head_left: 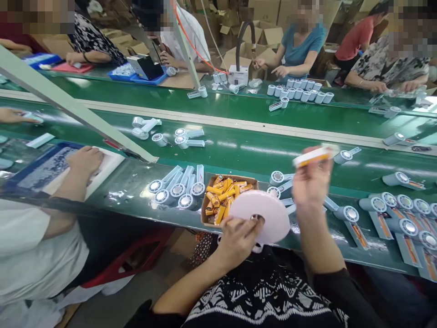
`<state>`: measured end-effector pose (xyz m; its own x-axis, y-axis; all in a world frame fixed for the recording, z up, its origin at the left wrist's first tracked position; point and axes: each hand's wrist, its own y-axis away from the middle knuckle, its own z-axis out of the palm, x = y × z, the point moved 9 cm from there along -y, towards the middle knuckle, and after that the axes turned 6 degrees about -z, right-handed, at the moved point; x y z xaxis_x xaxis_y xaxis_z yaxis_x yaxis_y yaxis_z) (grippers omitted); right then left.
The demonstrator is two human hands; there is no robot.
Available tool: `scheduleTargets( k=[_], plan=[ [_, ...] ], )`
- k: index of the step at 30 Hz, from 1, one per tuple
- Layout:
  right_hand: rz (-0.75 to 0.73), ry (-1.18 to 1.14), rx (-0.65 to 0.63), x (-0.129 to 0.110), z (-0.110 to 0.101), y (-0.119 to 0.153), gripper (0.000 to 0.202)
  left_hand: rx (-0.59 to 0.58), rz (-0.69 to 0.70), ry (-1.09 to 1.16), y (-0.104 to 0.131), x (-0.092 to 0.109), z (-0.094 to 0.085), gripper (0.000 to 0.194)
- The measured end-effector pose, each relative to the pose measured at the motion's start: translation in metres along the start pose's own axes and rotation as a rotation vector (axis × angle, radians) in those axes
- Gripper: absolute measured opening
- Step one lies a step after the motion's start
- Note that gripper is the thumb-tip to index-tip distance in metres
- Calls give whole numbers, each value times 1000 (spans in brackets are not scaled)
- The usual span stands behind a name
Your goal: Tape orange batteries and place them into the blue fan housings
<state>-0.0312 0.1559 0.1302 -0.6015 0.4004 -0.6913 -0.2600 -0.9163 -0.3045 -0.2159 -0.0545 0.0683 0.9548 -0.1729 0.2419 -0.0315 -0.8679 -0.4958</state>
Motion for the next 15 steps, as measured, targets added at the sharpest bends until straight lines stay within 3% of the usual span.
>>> scheduleTargets(
  k=[2, 4, 7, 9, 12, 14, 15],
  plan=[
    [-253, 11, -5, -52, -16, -41, 39, -119, -7, -10, -3, -18, 3, 62],
    [-314, 109, -49, -84, -38, -57, 49, -277, -97, -66, -8, -53, 7, 76],
    [-235, 276, 7, -100, -103, -36, 70, -439, -105, -78, -19, -92, 6, 85],
    [-141, 370, 138, -99, -163, -6, 78, -419, -47, 1, -40, -98, -1, 71],
    [-28, 475, 310, -94, -242, 36, 76, -357, 43, 124, -106, -77, 1, 39],
    [-11, 537, 383, -96, -274, 53, 77, -437, 129, 161, -167, -33, 32, 37],
    [-12, 571, 411, -98, -284, 58, 80, -526, 187, 162, -198, -1, 58, 38]
  ],
)
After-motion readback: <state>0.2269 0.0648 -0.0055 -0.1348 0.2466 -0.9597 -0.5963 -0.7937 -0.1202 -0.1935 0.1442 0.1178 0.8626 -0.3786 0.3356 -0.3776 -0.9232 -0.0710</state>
